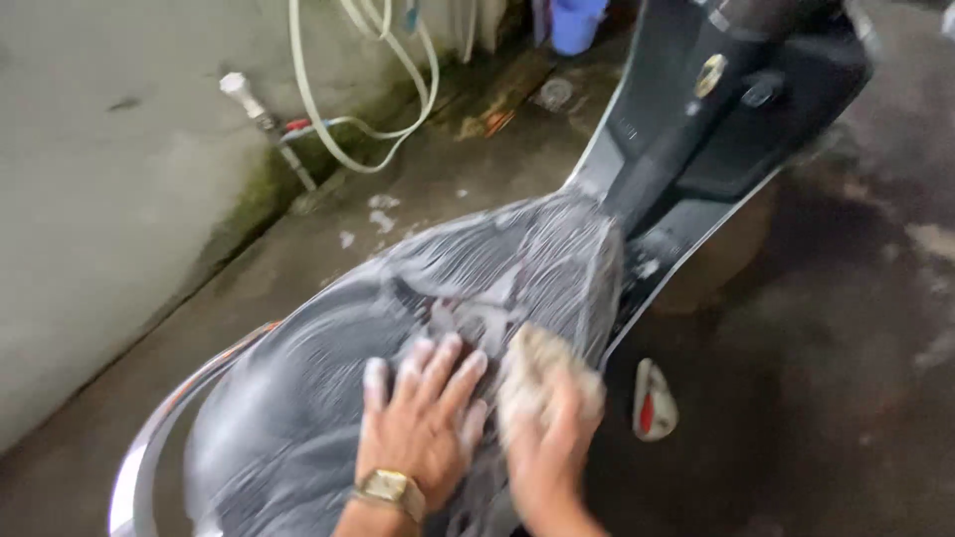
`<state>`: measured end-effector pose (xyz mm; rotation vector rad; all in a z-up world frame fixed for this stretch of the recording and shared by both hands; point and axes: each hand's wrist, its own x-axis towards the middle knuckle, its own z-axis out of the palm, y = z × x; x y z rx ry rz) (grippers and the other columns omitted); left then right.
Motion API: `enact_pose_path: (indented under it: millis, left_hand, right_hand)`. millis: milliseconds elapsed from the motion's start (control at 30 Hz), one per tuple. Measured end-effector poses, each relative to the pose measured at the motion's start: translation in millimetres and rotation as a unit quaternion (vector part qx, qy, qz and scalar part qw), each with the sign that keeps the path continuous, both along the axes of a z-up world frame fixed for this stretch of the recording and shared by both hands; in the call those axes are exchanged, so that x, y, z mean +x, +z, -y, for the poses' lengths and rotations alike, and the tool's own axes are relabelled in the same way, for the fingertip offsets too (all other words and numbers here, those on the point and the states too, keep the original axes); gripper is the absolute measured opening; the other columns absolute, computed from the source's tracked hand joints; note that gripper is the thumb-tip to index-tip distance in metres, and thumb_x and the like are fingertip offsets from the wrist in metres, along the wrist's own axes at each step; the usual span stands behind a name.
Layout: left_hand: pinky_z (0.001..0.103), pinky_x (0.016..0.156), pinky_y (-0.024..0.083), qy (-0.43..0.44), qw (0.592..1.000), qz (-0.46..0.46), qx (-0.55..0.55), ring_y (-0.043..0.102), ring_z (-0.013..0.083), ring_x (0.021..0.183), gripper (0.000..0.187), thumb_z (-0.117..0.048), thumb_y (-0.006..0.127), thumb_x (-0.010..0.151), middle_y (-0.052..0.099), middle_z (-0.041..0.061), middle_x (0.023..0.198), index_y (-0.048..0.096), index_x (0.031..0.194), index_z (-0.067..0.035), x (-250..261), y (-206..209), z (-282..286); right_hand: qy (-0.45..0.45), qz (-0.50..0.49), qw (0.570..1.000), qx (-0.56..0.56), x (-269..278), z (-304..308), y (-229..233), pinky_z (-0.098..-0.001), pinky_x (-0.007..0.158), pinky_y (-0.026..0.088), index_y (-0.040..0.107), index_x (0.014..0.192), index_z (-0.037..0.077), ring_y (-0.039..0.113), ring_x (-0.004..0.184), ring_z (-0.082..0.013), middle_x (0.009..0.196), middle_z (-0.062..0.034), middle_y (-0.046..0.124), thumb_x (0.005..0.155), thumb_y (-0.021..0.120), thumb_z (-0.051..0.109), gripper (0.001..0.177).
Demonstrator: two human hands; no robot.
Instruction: Scrubbing the seat of a motorcycle with a sponge and soapy water
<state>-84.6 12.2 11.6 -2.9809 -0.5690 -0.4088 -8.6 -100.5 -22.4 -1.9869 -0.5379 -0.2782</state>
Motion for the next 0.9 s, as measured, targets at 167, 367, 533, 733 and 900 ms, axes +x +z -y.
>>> enact_pose_path:
  millis: [167,367,533,733,900]
  left_hand:
    - [0.056,0.101,0.009,0.258,0.923,-0.224,-0.174,0.009,0.0176,0.135,0.059,-0.067,0.026,0.075,0.011,-0.015,0.145,0.020,0.131,-0.050,-77,79,-19]
    - [0.048,0.103,0.018,0.437,0.793,0.068,-0.419,0.013,0.0184,0.135,0.074,-0.052,0.055,0.065,0.000,0.001,0.149,0.029,0.132,-0.036,-107,69,3]
    - [0.048,0.102,0.019,0.437,0.791,0.082,-0.421,0.016,0.0189,0.133,0.073,-0.052,0.056,0.064,0.003,0.001,0.147,0.031,0.131,-0.035,-86,99,-1]
    - [0.047,0.101,0.021,0.440,0.786,0.070,-0.429,0.019,0.0198,0.130,0.072,-0.052,0.057,0.064,0.007,0.002,0.143,0.033,0.129,-0.034,-72,93,-1]
    - [0.046,0.100,0.022,0.449,0.777,0.071,-0.436,0.021,0.0205,0.128,0.071,-0.052,0.058,0.063,0.011,0.003,0.140,0.035,0.128,-0.033,-84,80,-6]
  right_hand:
    - [-0.210,-0.256,0.943,0.011,-13,-30,45,-0.0393,0.064,0.048,0.060,0.096,0.014,0.057,0.075,-0.0268,0.089,-0.0135,0.057,0.068,0.056,0.034,0.035]
    - [-0.149,-0.400,0.901,0.082,-76,-45,158,-0.0241,0.020,0.044,0.056,0.068,0.007,0.052,0.028,-0.0141,0.047,-0.0047,0.056,0.090,0.048,0.029,0.033]
    - [-0.153,-0.368,0.914,0.078,-47,-32,-2,-0.0245,0.022,0.044,0.056,0.069,0.007,0.052,0.029,-0.0144,0.048,-0.0047,0.056,0.090,0.048,0.030,0.032]
    - [-0.178,-0.339,0.922,0.054,-64,-40,102,-0.0251,0.023,0.044,0.056,0.070,0.008,0.052,0.031,-0.0147,0.050,-0.0047,0.057,0.089,0.047,0.031,0.031]
    - [-0.185,-0.312,0.931,0.033,-53,-32,47,-0.0256,0.025,0.044,0.057,0.072,0.008,0.053,0.033,-0.0150,0.052,-0.0047,0.057,0.089,0.047,0.031,0.031]
